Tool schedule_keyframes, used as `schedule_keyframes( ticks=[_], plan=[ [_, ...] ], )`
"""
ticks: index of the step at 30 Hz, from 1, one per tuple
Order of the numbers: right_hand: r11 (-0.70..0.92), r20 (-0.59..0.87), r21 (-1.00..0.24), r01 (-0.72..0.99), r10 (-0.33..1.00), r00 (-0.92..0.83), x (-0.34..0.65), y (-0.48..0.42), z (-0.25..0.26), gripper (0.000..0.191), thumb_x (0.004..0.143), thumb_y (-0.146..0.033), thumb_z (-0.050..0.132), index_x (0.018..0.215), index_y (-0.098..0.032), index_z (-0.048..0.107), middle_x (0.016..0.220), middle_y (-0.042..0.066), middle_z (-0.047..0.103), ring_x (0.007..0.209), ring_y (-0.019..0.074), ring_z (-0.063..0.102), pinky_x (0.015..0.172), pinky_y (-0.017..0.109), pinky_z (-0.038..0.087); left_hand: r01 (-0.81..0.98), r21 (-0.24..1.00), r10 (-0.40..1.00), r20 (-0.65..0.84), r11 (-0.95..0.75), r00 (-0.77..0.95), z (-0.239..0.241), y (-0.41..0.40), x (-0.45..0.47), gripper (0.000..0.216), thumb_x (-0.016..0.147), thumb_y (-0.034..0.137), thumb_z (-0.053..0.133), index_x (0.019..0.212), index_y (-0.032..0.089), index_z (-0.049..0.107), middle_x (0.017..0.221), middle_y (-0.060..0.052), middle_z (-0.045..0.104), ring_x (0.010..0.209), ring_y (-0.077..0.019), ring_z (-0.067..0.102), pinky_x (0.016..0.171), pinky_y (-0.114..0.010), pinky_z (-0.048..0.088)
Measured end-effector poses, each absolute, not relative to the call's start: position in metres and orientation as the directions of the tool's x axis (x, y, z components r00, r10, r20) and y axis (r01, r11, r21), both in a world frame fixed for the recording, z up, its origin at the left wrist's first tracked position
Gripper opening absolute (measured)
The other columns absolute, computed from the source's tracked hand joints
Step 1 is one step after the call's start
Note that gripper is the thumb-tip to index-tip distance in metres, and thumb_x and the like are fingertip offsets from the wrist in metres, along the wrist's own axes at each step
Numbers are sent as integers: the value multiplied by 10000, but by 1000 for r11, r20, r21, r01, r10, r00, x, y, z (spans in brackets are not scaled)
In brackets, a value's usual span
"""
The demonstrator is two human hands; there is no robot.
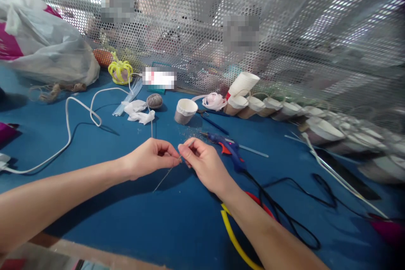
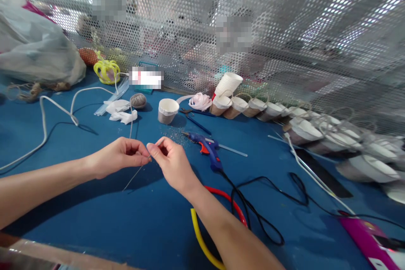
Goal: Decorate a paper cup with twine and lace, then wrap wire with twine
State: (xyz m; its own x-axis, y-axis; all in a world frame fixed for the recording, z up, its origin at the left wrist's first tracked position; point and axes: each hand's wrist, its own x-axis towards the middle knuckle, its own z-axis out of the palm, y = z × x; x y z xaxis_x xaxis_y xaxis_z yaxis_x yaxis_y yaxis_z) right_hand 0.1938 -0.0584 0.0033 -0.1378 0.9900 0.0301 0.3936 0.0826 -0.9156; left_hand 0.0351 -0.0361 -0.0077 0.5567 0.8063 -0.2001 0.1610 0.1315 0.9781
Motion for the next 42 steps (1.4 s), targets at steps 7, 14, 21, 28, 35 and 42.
schedule_keyframes(
  ticks=[7,14,21,28,35,42],
  plan=[
    [101,49,-888,449,991,-126,192,-59,3,335,772,-479,538,612,-196,457,488,-64,397,433,79,315,434,239,265,238,971,824,-140,7,549,-9,-35,35,167,656,299,602,663,133,592,556,36,524,510,-76,405,496,-209,302],
    [87,3,-924,371,975,-222,193,-60,3,300,759,-452,574,654,-185,485,573,-47,442,512,91,384,504,238,333,204,975,791,-192,87,581,-6,-36,33,152,640,278,619,615,134,575,521,50,487,481,-60,348,462,-207,245],
    [18,-39,-984,176,949,-314,197,-56,-1,304,738,-452,604,677,-183,475,618,-44,467,525,83,420,522,234,358,171,963,739,-269,208,617,-4,-32,31,196,649,319,643,686,130,605,567,44,513,477,-47,316,445,-203,204],
    [28,-35,-975,221,961,-274,198,-56,-3,276,774,-420,571,690,-180,466,566,-57,463,504,79,427,515,229,356,214,975,732,-190,61,655,0,-29,29,175,693,270,575,759,115,623,629,29,534,543,-63,386,502,-200,283],
    [50,-35,-945,322,967,-253,196,-55,-2,318,761,-462,567,673,-181,449,527,-65,443,478,77,398,482,224,324,340,930,794,-101,-139,599,-1,-32,29,156,705,265,534,661,119,566,570,41,499,518,-66,379,484,-196,298],
    [156,90,-878,453,983,-163,190,-61,0,292,758,-431,584,664,-168,496,557,-43,466,509,90,393,491,235,321,334,938,822,-115,-95,557,-3,-37,33,171,663,287,563,596,139,510,516,63,440,480,-58,334,455,-198,260]
  ],
)
